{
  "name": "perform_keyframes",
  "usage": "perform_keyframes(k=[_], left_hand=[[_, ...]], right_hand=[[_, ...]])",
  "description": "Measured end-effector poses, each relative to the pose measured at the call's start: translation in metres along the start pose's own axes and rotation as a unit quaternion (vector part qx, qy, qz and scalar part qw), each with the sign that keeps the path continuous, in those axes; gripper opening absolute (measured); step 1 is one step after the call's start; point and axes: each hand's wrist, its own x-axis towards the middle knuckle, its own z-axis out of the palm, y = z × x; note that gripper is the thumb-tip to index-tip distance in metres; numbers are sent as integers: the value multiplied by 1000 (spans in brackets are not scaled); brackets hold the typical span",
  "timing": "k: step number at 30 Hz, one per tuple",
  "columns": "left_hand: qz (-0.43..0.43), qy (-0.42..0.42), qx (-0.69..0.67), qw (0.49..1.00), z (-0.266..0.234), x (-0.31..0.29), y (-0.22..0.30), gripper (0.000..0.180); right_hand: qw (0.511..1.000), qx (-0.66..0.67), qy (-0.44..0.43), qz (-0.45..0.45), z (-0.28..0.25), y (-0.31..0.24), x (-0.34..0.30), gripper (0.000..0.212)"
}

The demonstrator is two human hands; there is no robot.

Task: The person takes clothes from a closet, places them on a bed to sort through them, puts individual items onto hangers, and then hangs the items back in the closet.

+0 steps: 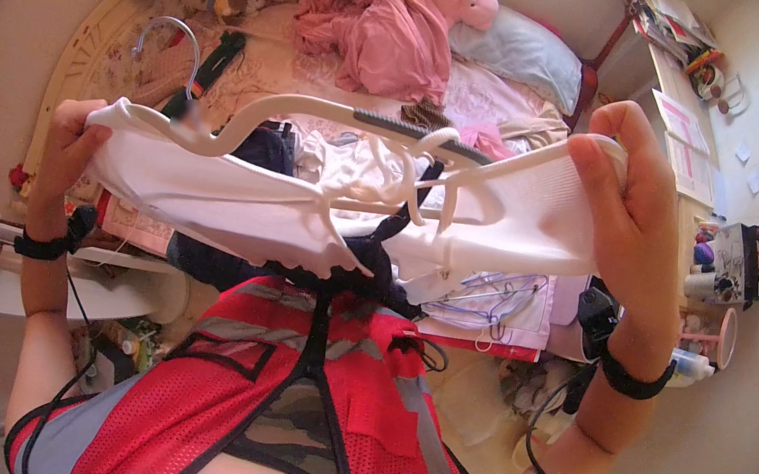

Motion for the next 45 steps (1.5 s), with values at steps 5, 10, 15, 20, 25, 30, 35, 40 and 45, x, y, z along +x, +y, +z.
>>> perform_keyframes(k=[5,10,15,20,25,30,35,40,45], left_hand=[[-12,5,-8,1000,-1,-5,-3,25],[-26,2,15,1000,-1,-7,0,25],[-55,30,29,998,3,-9,4,25],[-55,36,42,997,3,-9,7,25],[-61,34,66,995,3,-11,12,25],[-44,-3,79,996,0,-13,16,25],[-48,-51,50,996,-3,-12,23,25],[-66,-63,22,996,21,0,23,28],[-68,-63,-33,995,49,16,8,32]], right_hand=[[993,96,37,-55,-5,-5,-9,14],[991,-70,86,-81,-4,-5,-6,14],[985,-58,-143,-78,4,4,7,23],[940,-316,-88,-93,28,18,9,11],[978,-207,25,5,36,36,13,12],[967,-215,136,14,41,54,19,15],[987,-120,101,30,35,51,21,12],[968,204,61,135,44,26,2,11],[961,230,74,135,64,13,-6,23]])
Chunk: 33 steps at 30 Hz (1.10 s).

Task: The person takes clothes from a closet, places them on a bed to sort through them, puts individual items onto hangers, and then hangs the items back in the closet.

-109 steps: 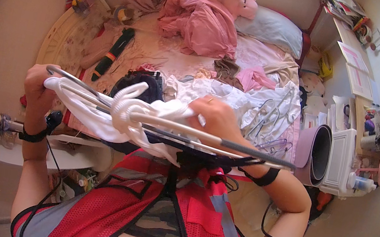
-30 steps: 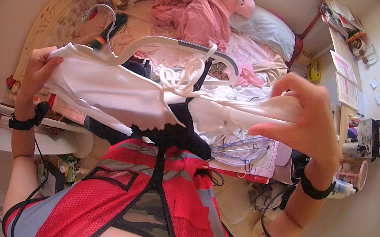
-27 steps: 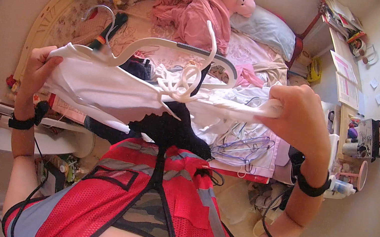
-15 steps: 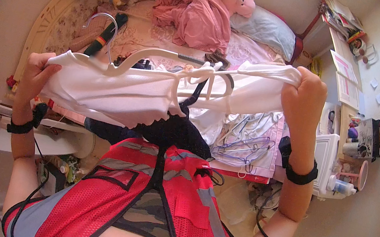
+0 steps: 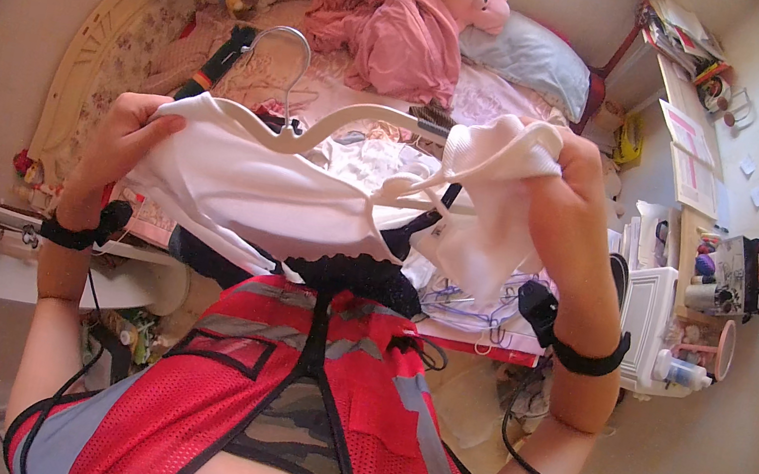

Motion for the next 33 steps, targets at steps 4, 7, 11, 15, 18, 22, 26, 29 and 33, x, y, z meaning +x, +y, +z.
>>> perform_keyframes(k=[4,7,11,15,18,22,26,29,33], left_hand=[[-6,24,-46,999,8,8,-13,32],[-31,42,-82,995,9,9,-20,31],[-13,89,-90,992,4,11,-31,31],[-4,170,-113,979,-10,8,-44,31],[1,204,-130,970,-22,4,-52,30],[23,212,-133,968,-31,-4,-51,27],[41,215,-95,971,-33,-7,-38,24],[51,201,-82,975,-33,-10,-25,22],[52,182,-34,981,-34,-21,-13,20]], right_hand=[[990,45,-132,-29,-1,-18,-20,17],[937,-136,-275,-168,4,-25,-33,18],[885,-162,-404,-162,38,3,-48,10],[882,-147,-420,-156,37,23,-58,9],[891,-93,-431,-104,15,28,-66,8],[984,-40,-172,13,-8,60,-36,12],[992,57,-57,93,-5,112,18,25],[979,169,-34,111,13,134,36,28],[977,177,115,-28,24,119,48,38]])
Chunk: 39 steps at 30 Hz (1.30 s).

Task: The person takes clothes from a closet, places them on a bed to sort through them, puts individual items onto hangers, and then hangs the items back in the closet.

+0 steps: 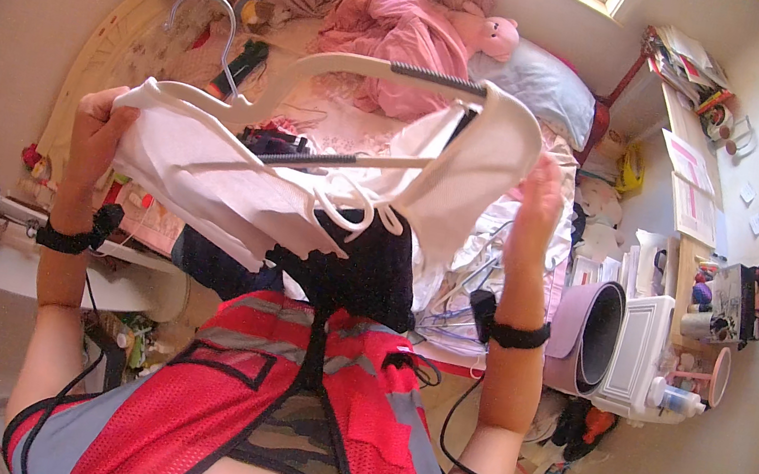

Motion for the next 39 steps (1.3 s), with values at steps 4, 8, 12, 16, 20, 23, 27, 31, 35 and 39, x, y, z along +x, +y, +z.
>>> perform_keyframes(k=[4,8,12,16,20,23,27,31,35,39], left_hand=[[5,-17,8,1000,0,-14,10,19],[-7,-15,16,1000,8,-27,19,19],[0,-22,47,999,16,-30,25,19],[3,-37,59,998,23,-31,23,22],[26,-86,148,985,39,-32,12,29],[67,-117,226,965,56,-32,1,35],[36,-71,148,986,60,-24,-15,33],[-30,-18,69,997,33,-26,-26,32],[-16,16,23,999,7,-31,-32,25],[9,26,44,999,-6,-34,-30,24]], right_hand=[[961,-88,-131,-229,-2,-62,-11,45],[846,-390,-94,-351,19,-101,-37,38],[799,-499,-79,-325,35,-105,-43,29],[738,-583,-115,-319,37,-96,-40,14],[746,-620,-66,-235,46,-96,-37,8],[854,-448,-79,-253,54,-106,-43,2],[855,-444,-45,-265,55,-119,-63,7],[788,-480,-163,-348,44,-117,-79,13],[740,-403,-441,-309,31,-103,-98,16],[863,-360,-273,-226,19,-95,-83,20]])
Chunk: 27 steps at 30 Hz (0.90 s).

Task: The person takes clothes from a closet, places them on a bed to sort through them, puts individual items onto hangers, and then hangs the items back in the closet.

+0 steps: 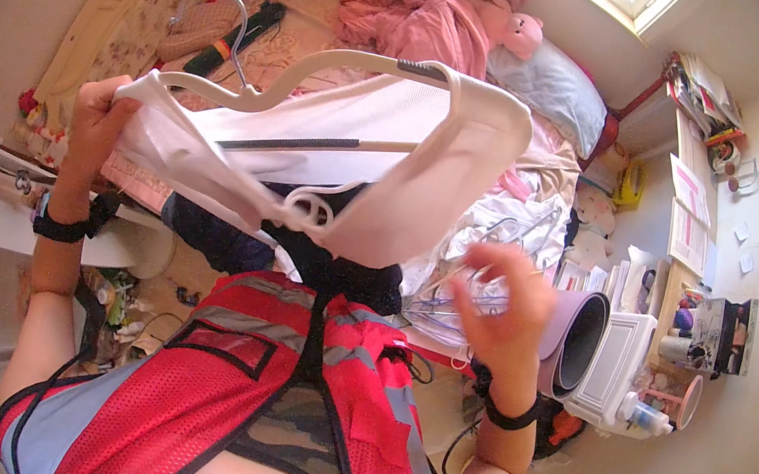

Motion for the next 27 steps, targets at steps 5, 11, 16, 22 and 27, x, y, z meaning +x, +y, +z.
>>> perform_keyframes(k=[5,11,16,22,27], left_hand=[[49,-28,-5,998,-5,5,11,21],[116,-59,45,990,0,18,33,16],[127,-36,49,990,11,22,48,12],[137,-68,28,988,14,28,60,11],[191,-141,22,971,20,33,57,17]], right_hand=[[981,-79,175,-44,-19,15,33,33],[987,-105,41,-113,-19,7,53,14],[969,-152,78,-176,-30,-6,57,10],[975,-180,11,-129,-32,-16,54,22],[981,-162,39,-97,-42,-5,41,25]])
